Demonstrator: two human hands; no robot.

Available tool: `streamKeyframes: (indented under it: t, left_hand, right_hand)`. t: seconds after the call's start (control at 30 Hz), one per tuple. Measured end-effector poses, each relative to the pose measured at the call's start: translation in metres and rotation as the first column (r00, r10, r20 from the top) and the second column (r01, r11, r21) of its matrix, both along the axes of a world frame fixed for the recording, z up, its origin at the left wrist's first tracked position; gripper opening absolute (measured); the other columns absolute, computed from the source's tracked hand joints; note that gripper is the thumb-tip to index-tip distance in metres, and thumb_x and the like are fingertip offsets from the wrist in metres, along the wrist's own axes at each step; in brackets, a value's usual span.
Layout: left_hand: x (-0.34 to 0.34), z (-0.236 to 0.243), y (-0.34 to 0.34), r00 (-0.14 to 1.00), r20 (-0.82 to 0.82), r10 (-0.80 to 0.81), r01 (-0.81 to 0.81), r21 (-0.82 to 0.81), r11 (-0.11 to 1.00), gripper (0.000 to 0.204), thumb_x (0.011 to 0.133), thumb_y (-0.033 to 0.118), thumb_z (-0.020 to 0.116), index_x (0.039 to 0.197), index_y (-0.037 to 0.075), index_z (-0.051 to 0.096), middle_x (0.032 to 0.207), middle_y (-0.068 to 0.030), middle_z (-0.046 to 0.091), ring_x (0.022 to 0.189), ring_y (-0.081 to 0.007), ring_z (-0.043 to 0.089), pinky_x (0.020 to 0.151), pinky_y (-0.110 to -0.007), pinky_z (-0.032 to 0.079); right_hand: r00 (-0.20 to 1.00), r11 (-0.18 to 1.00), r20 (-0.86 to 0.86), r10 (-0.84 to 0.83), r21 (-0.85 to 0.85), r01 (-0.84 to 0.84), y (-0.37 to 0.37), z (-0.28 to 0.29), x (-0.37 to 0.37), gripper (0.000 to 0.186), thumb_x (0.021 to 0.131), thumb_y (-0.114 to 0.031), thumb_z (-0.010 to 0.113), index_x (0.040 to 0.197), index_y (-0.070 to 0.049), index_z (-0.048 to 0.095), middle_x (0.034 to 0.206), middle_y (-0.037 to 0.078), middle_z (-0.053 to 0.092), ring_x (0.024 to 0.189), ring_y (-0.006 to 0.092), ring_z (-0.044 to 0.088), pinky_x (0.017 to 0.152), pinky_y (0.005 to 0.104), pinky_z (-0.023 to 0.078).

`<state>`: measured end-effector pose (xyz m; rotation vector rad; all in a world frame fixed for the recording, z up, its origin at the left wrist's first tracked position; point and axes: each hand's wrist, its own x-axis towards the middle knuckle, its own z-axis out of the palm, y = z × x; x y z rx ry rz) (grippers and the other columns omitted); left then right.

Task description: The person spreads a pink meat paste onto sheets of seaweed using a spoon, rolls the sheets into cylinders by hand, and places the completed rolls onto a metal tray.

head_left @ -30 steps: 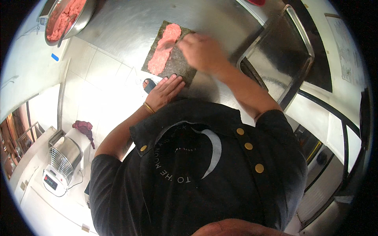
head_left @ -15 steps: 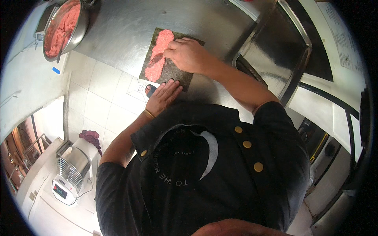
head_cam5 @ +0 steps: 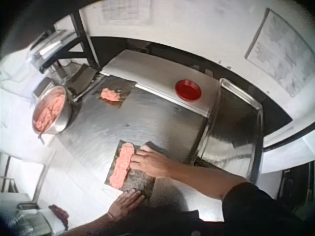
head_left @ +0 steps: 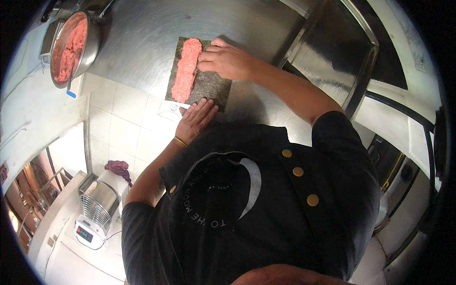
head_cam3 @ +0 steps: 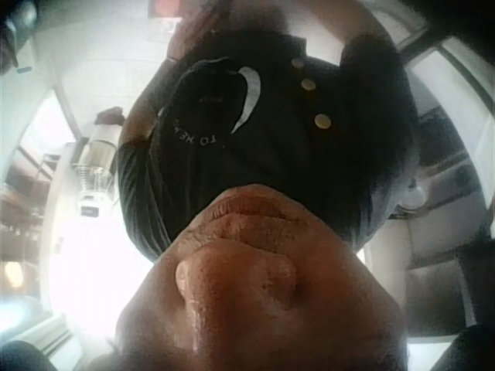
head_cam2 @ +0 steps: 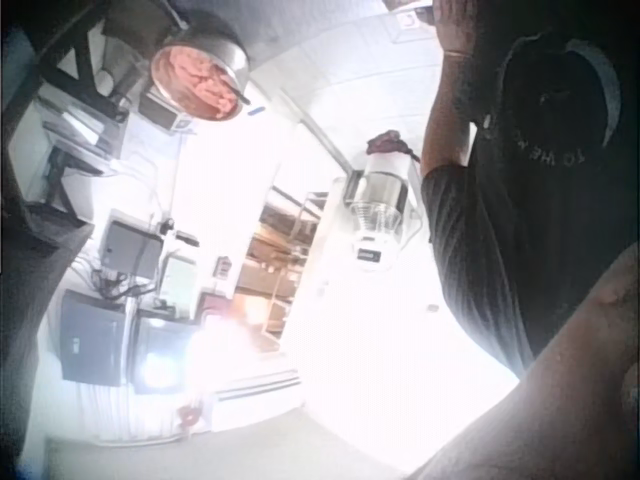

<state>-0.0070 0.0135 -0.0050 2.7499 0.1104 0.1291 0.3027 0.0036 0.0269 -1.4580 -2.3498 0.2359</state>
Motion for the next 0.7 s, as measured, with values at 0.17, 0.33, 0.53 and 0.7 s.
streamKeyframes:
  t: [0.17, 0.33, 0.53, 0.7]
  left_hand:
    - [-0.002, 0.002, -0.002, 0.999, -0.012, 0.033, -0.033, -0.041, 0.999, 0.061, 0.097, 0.026, 0.058, 0.157, 0.015, 0.049, 0.165, -0.0088, 0.044, 0.155, -0.0282, 0.039, 0.124, -0.048, 0.034]
    - [0.002, 0.004, -0.004, 0.999, -0.013, 0.043, -0.044, -0.058, 0.997, 0.059, 0.098, 0.027, 0.058, 0.155, 0.015, 0.052, 0.164, -0.0092, 0.045, 0.154, -0.029, 0.039, 0.123, -0.049, 0.035]
    - [0.001, 0.003, -0.004, 0.999, 0.0, 0.05, -0.05, -0.083, 0.995, 0.059, 0.097, 0.026, 0.059, 0.155, 0.015, 0.052, 0.164, -0.0095, 0.044, 0.154, -0.0292, 0.04, 0.122, -0.049, 0.035]
    - [0.0, 0.001, -0.002, 0.999, -0.014, 0.045, -0.046, -0.059, 0.997, 0.062, 0.091, 0.02, 0.075, 0.151, 0.016, 0.057, 0.162, -0.0095, 0.048, 0.153, -0.0281, 0.042, 0.123, -0.048, 0.035]
  right_hand:
    - [0.981, 0.977, 0.101, -0.167, 0.148, 0.152, 0.015, -0.008, 0.033, 0.027, 0.088, -0.006, 0.06, 0.109, -0.016, 0.074, 0.118, 0.0, 0.072, 0.112, 0.0181, 0.065, 0.108, 0.0385, 0.041]
    - [0.915, 0.906, 0.132, -0.382, 0.248, 0.343, 0.022, 0.01, 0.084, 0.02, 0.087, -0.01, 0.059, 0.101, -0.014, 0.072, 0.108, 0.004, 0.072, 0.104, 0.0226, 0.067, 0.102, 0.0409, 0.044]
    - [0.922, 0.92, 0.102, -0.373, 0.171, 0.353, 0.011, 0.01, 0.075, 0.027, 0.086, -0.008, 0.062, 0.109, -0.017, 0.073, 0.111, 0.001, 0.071, 0.11, 0.0185, 0.066, 0.106, 0.0382, 0.042]
    - [0.991, 0.991, 0.086, -0.104, 0.093, 0.096, 0.005, 0.016, 0.045, 0.025, 0.088, -0.012, 0.062, 0.11, -0.017, 0.072, 0.111, 0.001, 0.069, 0.112, 0.0185, 0.065, 0.108, 0.0396, 0.04]
